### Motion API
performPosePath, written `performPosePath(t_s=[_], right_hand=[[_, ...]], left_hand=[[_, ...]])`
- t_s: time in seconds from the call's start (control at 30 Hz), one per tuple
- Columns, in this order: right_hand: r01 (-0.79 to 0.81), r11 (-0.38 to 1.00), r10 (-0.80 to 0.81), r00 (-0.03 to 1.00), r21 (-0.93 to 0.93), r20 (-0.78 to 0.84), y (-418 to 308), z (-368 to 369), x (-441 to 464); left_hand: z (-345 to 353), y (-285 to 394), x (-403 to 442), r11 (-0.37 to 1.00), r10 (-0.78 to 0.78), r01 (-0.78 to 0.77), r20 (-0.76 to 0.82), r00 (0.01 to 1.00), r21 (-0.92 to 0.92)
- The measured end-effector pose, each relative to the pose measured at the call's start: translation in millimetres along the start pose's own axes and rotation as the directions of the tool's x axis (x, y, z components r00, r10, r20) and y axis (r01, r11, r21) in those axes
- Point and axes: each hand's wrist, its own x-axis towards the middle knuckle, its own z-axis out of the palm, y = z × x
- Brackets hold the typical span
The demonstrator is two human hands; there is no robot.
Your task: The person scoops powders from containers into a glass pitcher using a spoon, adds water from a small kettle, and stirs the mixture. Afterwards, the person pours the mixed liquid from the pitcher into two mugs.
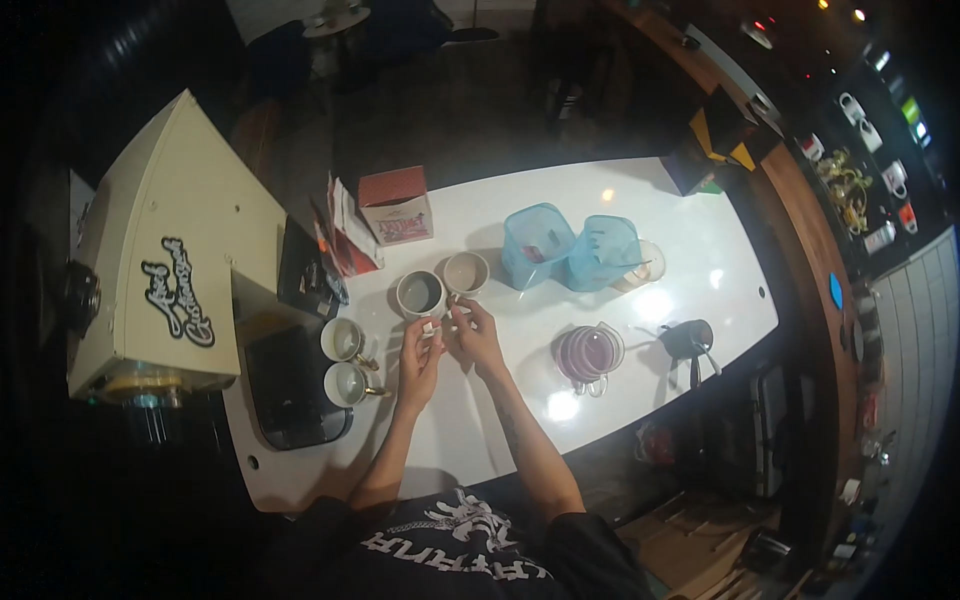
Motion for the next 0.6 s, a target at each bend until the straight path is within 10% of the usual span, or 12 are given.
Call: performPosePath(t_s=[0.6], right_hand=[[0.052, 0.973, -0.081, 0.989, -0.226, -0.121, 15.7, -28.6, -57.3]], left_hand=[[2.0, 4.0, -17.8, 0.998, -0.048, 0.048, 0.001, 0.999, 0.037]])
